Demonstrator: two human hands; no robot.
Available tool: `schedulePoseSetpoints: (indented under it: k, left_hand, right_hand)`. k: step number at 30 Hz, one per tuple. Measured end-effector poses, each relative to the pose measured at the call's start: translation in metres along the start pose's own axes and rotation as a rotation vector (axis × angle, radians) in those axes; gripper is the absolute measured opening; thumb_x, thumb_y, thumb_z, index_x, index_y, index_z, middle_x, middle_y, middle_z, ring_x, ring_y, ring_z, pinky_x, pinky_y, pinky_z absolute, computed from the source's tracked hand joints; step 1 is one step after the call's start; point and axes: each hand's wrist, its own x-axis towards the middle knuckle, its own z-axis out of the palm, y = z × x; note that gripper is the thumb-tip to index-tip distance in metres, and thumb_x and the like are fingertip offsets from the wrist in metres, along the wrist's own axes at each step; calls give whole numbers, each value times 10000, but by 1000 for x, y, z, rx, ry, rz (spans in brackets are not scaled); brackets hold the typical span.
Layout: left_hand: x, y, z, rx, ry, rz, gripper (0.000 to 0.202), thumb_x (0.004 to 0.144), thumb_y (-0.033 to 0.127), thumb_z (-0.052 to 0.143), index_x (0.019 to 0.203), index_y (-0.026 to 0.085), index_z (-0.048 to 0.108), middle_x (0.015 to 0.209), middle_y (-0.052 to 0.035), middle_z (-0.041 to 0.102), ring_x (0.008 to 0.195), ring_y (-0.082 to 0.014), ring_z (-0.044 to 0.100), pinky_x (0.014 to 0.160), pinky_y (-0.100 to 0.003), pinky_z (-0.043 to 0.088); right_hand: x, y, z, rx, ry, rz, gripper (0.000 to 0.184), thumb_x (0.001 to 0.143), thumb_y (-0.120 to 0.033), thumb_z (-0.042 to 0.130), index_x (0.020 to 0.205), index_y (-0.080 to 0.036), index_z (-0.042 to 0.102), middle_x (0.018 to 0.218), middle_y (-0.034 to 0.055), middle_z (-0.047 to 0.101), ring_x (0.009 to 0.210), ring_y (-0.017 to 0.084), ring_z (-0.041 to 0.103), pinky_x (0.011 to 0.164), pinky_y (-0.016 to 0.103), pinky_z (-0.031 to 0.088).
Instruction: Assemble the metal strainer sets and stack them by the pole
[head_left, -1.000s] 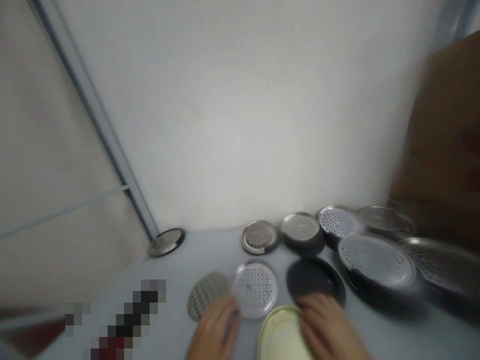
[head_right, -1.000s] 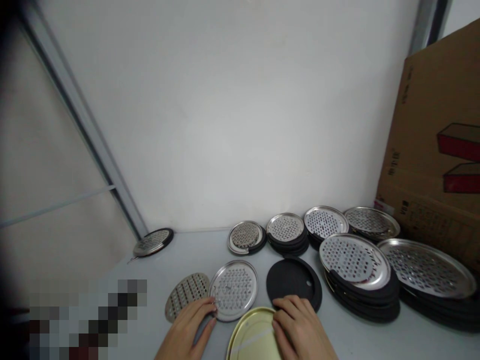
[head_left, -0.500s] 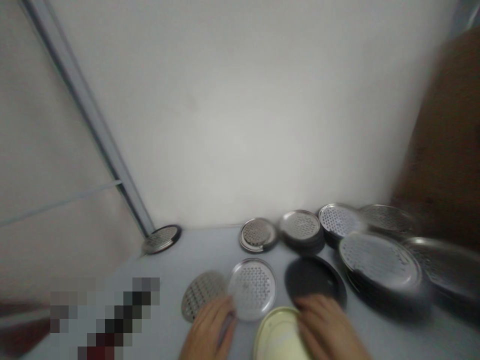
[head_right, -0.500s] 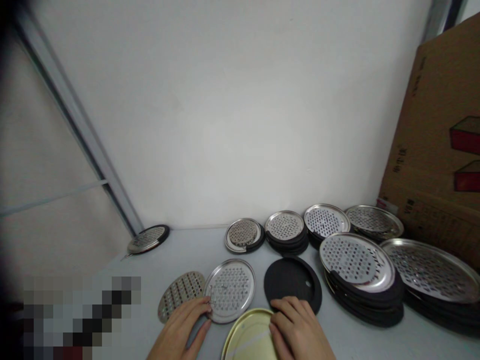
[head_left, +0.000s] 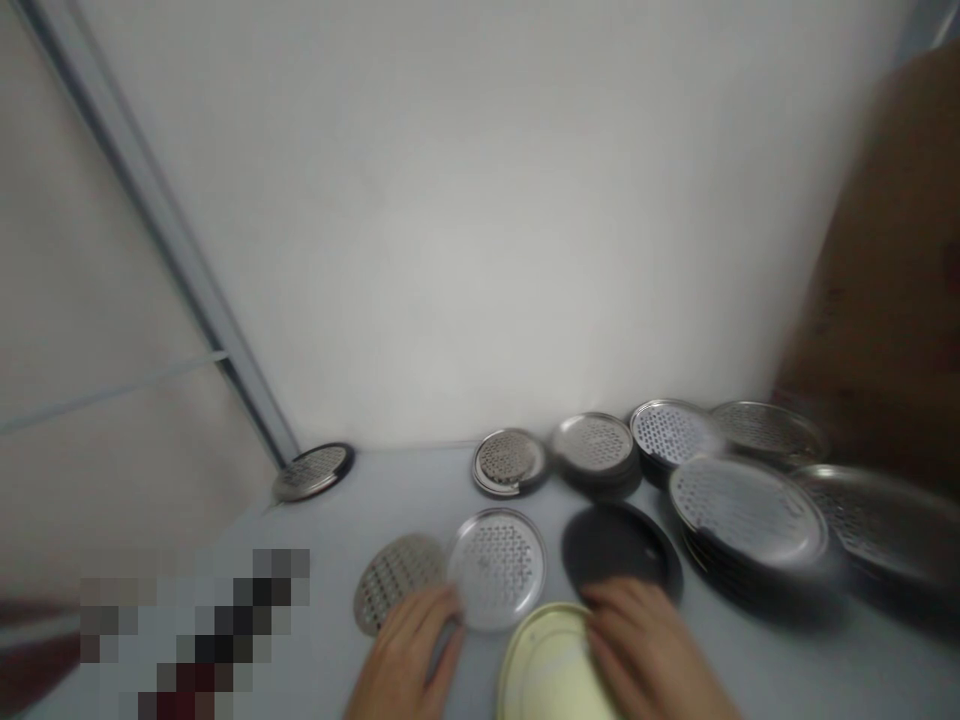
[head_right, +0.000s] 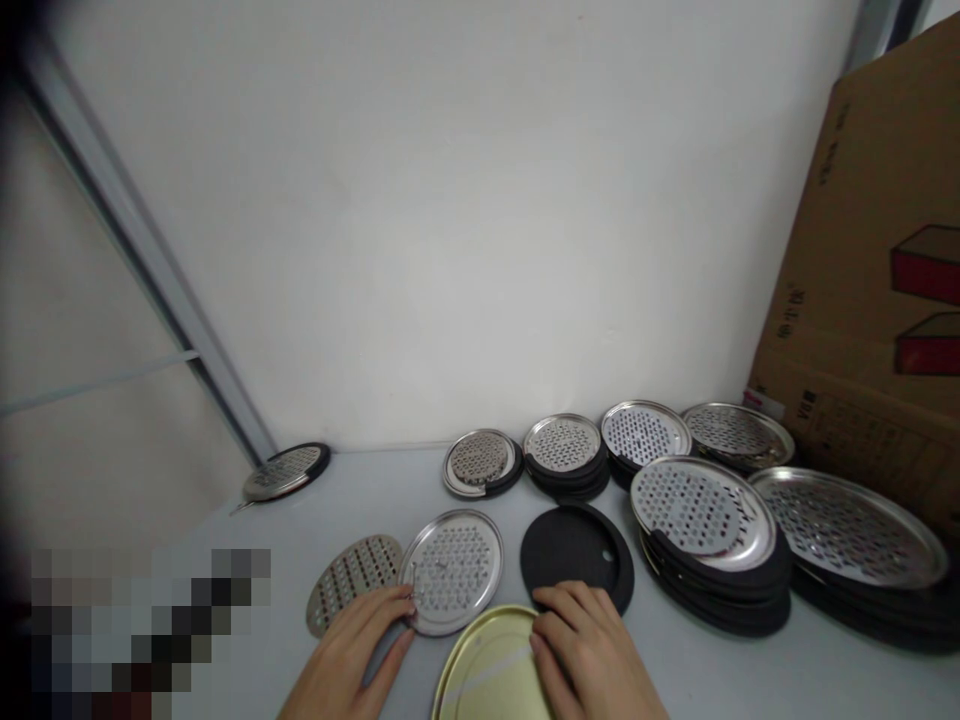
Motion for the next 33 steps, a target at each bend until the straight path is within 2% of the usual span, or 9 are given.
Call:
schedulePoseSetpoints:
  k: [5, 11, 16, 20, 25, 29, 33]
  left_hand:
    - [0, 0, 0, -7, -5, -9, 194, 977, 361, 595, 1111, 279, 707, 1133, -69, 775, 1048, -292, 736, 933, -466, 622]
    - [9, 7, -7, -107, -51, -35, 140, 983, 326, 593, 1046, 279, 708, 1069, -48, 769, 1039, -263, 700, 933, -416, 595]
    - [16, 10, -8, -152, -102, -118, 151, 988, 278, 572, 940, 245, 711, 999, -55, 754, 1012, -253, 673, 945, -401, 547]
    - [32, 15, -13, -91, -237, -262, 158, 953, 250, 611, 834, 211, 707, 927, -62, 746, 966, -253, 670, 943, -399, 508]
    - [65, 28, -25, 70, -496, -459, 59, 855, 205, 695, 898, 206, 735, 967, -65, 753, 989, -258, 687, 874, -346, 482]
    - [86, 36, -28, 178, -635, -498, 133, 823, 174, 671, 936, 198, 739, 974, -79, 772, 981, -276, 708, 809, -334, 464]
    - [97, 40, -28, 215, -684, -500, 186, 783, 126, 651, 938, 188, 732, 968, -96, 782, 969, -276, 720, 784, -324, 451]
  right_hand:
    - [1, -5, -4, 29, 2, 22, 222, 1005, -200, 501, 1054, -241, 713, 1184, 99, 715, 1084, 277, 623, 946, 435, 490]
    - [2, -9, -6, 26, 15, 36, 218, 997, -180, 509, 1044, -235, 715, 1191, 97, 714, 1081, 274, 623, 951, 435, 480]
    - [2, -11, -10, 27, 11, 42, 209, 998, -168, 523, 1044, -225, 718, 1191, 94, 714, 1083, 268, 620, 956, 430, 466]
    - [3, -14, -13, 61, -10, 51, 213, 1000, -153, 513, 1045, -212, 712, 1192, 94, 707, 1090, 268, 608, 954, 435, 460]
    - [3, -15, -14, 69, -18, 68, 213, 1002, -156, 511, 1042, -208, 714, 1187, 100, 704, 1096, 273, 600, 956, 439, 457]
    - [3, -14, -14, 81, -24, 65, 218, 1007, -160, 504, 1044, -208, 714, 1195, 99, 700, 1102, 277, 593, 956, 443, 451]
    - [3, -13, -13, 86, -24, 69, 233, 1016, -168, 490, 1046, -214, 717, 1195, 95, 698, 1099, 275, 586, 953, 440, 445]
